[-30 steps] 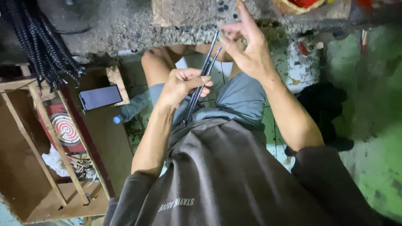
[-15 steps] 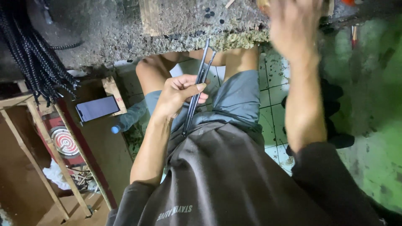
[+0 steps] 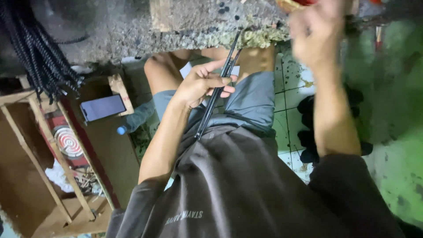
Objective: Applying glue to the ends of strap bundles and cutting them to length using scissors in a shoe factory.
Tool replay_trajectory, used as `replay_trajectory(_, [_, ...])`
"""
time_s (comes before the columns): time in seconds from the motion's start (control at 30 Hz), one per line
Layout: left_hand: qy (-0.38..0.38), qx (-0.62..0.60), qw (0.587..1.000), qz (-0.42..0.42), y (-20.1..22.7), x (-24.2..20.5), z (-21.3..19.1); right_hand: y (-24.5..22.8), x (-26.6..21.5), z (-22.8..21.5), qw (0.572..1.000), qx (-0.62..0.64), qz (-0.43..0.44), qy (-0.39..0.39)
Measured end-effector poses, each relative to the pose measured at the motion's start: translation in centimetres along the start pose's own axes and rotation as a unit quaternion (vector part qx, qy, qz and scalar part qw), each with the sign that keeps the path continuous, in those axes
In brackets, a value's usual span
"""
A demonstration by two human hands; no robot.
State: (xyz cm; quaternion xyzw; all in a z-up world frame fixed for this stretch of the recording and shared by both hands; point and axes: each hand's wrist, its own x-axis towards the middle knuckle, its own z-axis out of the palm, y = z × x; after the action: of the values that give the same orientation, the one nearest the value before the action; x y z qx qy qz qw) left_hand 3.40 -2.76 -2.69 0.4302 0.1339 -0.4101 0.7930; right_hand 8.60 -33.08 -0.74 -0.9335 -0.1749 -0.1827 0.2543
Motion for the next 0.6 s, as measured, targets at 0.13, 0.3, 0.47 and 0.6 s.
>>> replay_trajectory(0.13, [-0.026,0.07,0.997,-0.008,1.1,2.5,0.8,-2.0,-0.6,1.6,0.986,0.081,-0.145,-0.008])
replay_trajectory(0.3, [-0.028,0.069,0.997,-0.018,1.1,2.9,0.4,-0.2,-2.1,4.3,0.989,0.0,-0.145,-0.04])
replay_trajectory(0.47, [-0.013,0.034,0.999,-0.024,0.9,2.8,0.5,0.4,-1.9,4.6,0.977,-0.078,-0.186,-0.07])
replay_trajectory(0.6, [-0.028,-0.022,0.999,-0.03,0.4,2.7,0.2,-0.5,-1.5,4.0,0.966,-0.112,-0.222,-0.066])
